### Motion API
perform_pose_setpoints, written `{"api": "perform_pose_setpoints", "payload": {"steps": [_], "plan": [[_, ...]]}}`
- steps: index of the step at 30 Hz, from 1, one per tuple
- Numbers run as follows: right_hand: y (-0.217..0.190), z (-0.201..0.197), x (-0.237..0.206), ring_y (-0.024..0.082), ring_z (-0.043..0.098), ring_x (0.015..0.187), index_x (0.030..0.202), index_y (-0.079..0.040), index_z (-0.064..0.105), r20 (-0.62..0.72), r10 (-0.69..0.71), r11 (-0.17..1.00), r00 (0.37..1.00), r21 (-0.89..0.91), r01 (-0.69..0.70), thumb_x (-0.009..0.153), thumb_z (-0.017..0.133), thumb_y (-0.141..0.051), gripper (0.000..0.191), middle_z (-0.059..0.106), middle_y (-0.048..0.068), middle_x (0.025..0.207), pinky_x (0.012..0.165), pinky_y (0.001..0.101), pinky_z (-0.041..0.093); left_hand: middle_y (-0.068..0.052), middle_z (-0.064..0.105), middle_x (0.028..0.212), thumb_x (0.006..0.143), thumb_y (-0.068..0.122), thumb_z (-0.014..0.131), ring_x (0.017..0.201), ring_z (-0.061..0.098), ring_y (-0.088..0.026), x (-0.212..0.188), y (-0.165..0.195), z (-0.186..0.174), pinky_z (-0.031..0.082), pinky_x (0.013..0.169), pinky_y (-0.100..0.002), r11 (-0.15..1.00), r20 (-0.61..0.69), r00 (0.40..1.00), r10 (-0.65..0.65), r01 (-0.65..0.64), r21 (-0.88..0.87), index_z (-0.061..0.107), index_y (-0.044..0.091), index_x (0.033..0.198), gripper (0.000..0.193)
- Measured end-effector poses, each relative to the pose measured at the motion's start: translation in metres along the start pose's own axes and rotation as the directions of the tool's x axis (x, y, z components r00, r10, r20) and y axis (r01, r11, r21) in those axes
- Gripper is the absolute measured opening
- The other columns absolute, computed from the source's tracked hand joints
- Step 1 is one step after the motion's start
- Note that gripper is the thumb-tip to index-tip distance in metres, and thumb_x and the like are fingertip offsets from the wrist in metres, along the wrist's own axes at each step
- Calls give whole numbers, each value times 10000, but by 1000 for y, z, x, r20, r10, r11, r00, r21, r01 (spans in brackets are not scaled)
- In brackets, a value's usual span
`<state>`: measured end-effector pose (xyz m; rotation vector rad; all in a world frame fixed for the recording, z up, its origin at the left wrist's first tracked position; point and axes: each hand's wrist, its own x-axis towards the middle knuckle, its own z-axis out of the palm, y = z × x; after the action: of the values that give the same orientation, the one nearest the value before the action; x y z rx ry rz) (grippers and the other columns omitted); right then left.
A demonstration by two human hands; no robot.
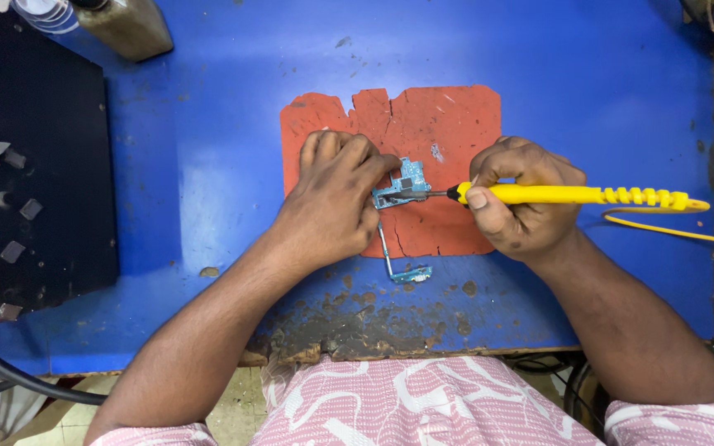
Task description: The person uses a soldering iron to apply heat to a small blue circuit board placed on a red mat. They hold the board with one hand and the soldering iron with the other, working on specific points on the board.
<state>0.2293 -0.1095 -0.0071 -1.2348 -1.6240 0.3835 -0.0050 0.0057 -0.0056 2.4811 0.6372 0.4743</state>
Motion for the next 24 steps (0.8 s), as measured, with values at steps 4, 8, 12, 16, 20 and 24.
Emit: {"api": "perform_pose_setpoints", "payload": {"steps": [4, 8, 12, 16, 20, 24], "plan": [[0, 0, 0, 162, 665, 687, 986, -40, 546, -4, -2, 1000, 1000, 2, 2, 1017, 684, -85, 149, 632, 62, 810, 627, 278, 540, -120, 561, 1095, 691, 20, 656, 1154, 499, -331, 0, 0, 0, 312, 1117, -524, 1000, 9, 1000, -4, 4, 5, 675, 38, 1222, 531], [0, -1, 0, 159, 663, 681, 983, -42, 542, 3, 7, 1000, 1000, -8, -7, 1015, 681, -80, 148, 632, 61, 810, 619, 272, 536, -121, 560, 1094, 688, 25, 658, 1157, 499, -332, 0, 0, 0, 313, 1120, -525, 1000, 8, 1000, -2, 2, 5, 674, 36, 1222, 534], [0, -1, 1, 160, 671, 685, 980, -46, 542, -3, -4, 1000, 1000, -3, 4, 1016, 684, -73, 148, 635, 59, 810, 620, 272, 541, -125, 554, 1096, 692, 28, 663, 1159, 497, -336, 0, 0, 0, 312, 1118, -527, 1000, 6, 1000, 1, -1, 11, 674, 35, 1221, 529], [0, 0, 1, 162, 671, 690, 983, -44, 541, -6, -7, 1000, 1000, 10, 7, 1017, 683, -73, 149, 635, 59, 815, 621, 272, 538, -126, 549, 1096, 696, 26, 661, 1150, 494, -337, 0, -1, 1, 311, 1115, -526, 1000, 14, 1000, -5, 5, 10, 674, 33, 1225, 529], [-1, 0, 1, 159, 663, 681, 984, -41, 544, -10, -8, 1000, 1000, 15, 8, 1014, 682, -72, 144, 634, 59, 810, 615, 272, 534, -120, 551, 1093, 697, 25, 659, 1157, 497, -331, 0, -1, 0, 311, 1118, -524, 1000, 9, 1000, -2, 2, 2, 675, 38, 1222, 525], [-1, 0, 1, 154, 654, 670, 974, -41, 550, -11, -2, 1000, 1000, 5, 2, 1009, 679, -72, 137, 632, 61, 798, 610, 270, 527, -116, 552, 1089, 699, 21, 656, 1158, 498, -327, 0, -1, 1, 311, 1121, -522, 1000, 8, 1000, -2, 2, 4, 677, 40, 1221, 523]]}}
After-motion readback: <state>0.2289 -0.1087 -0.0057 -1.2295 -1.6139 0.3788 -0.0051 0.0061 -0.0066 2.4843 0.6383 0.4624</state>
